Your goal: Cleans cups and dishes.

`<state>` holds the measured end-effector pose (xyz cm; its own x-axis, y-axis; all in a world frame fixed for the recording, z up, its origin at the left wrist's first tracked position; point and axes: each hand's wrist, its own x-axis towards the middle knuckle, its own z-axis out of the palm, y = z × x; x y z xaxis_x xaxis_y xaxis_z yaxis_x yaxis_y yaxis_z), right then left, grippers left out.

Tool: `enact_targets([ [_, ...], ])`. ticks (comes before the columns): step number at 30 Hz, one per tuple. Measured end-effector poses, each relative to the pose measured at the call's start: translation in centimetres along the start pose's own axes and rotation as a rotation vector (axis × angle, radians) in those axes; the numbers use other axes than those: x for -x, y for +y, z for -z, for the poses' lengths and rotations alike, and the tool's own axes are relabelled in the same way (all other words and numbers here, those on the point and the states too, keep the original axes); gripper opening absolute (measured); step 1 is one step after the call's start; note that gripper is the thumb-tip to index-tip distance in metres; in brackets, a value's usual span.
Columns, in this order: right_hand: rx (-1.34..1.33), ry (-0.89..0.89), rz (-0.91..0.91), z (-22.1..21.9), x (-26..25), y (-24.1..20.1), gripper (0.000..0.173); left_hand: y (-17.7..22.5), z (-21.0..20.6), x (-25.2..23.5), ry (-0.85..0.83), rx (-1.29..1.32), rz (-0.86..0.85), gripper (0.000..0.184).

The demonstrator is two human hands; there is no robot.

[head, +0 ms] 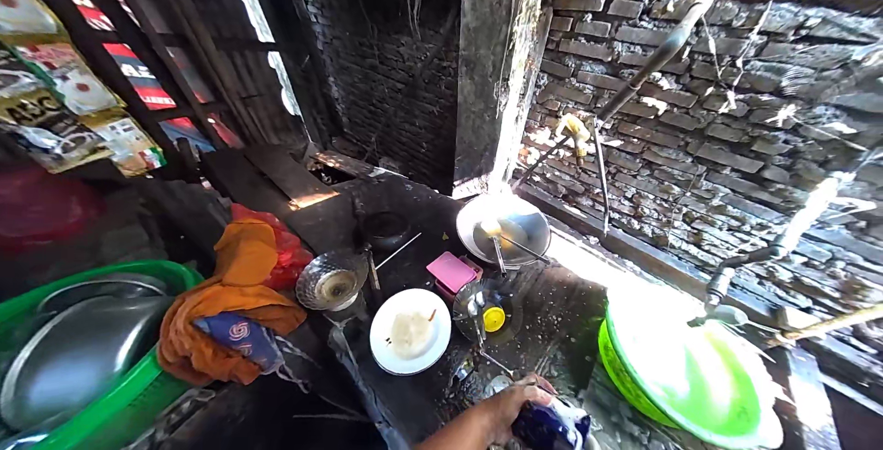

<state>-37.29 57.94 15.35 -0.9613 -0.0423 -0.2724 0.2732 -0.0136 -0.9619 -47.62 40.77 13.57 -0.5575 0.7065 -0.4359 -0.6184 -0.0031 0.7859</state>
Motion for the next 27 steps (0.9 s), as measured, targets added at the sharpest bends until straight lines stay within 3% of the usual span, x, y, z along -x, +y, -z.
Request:
enact_targets([
  [2, -0.641, 0.096, -0.03, -0.3, 0.1, -0.5, 0.017, -0.3, 0.2, 0.2, -0.091, -0.17, -0.226, 0.059],
  [4, -0.783, 0.173, -0.107, -0.8, 0.1, -2.3, 0.039, -0.2, 0.4, 0.0, -0.185, -0.351, -0.431, 0.072],
  [5, -0.673, 0.23, -0.123, -1.3, 0.2, -2.8, 0.038, -0.2, 0.3, -0.1, -0.205, -0.358, -0.41, 0.075],
  [7, -0.136, 0.248, -0.04, -2.1, 0.8, -2.7, 0.022, -0.2, -0.4, 0.0, -0.153, -0.141, -0.169, 0.062],
  [9, 0.461, 0.074, 0.174, -1.9, 1.3, -2.2, 0.04, 0.3, -0.5, -0.2, -0.091, 0.0, 0.006, 0.051],
  [11, 0.621, 0.052, 0.285, -1.9, 1.5, -1.4, 0.046, 0.5, -0.5, -0.6, -0.079, -0.074, -0.074, 0.039],
  [12, 0.488, 0.138, 0.222, -2.3, 1.7, -1.2, 0.045, 0.3, -0.6, -0.7, -0.061, -0.158, -0.188, 0.037],
  [14, -0.077, 0.381, -0.037, -3.5, 1.1, -1.7, 0.04, -0.7, -1.3, -0.9, 0.02, -0.385, -0.463, 0.037],
  [15, -0.377, 0.491, -0.188, -3.7, 0.3, -2.3, 0.046, -1.6, -1.5, -1.2, 0.071, -0.484, -0.585, 0.036],
  [17, -0.595, 0.581, -0.345, -4.1, -0.5, -2.7, 0.043, -3.1, -1.4, -1.4, 0.114, -0.535, -0.63, 0.034],
  [19, -0.255, 0.528, -0.187, -4.8, 0.2, -1.7, 0.035, -2.7, -1.3, -0.9, 0.08, -0.312, -0.282, 0.041],
  [21, 0.384, 0.348, 0.154, -3.8, 0.7, 1.0, 0.038, -1.3, -1.3, -0.5, 0.066, -0.008, 0.101, 0.044],
  [23, 0.798, 0.22, 0.49, -2.3, 0.0, 3.4, 0.045, -1.0, -0.9, -0.8, 0.064, 0.047, 0.124, 0.035],
  [24, 0.77, 0.213, 0.491, -2.1, -0.3, 3.7, 0.049, -1.2, -0.9, -0.9, 0.089, 0.005, 0.021, 0.032],
  [25, 0.569, 0.217, 0.355, -2.3, -0.3, 3.3, 0.052, -1.6, -1.1, -0.9, 0.136, -0.065, -0.112, 0.032],
  [27, -0.179, 0.333, -0.063, -2.9, -1.0, 0.6, 0.047, -2.3, -1.6, -0.8, 0.214, -0.279, -0.388, 0.045],
])
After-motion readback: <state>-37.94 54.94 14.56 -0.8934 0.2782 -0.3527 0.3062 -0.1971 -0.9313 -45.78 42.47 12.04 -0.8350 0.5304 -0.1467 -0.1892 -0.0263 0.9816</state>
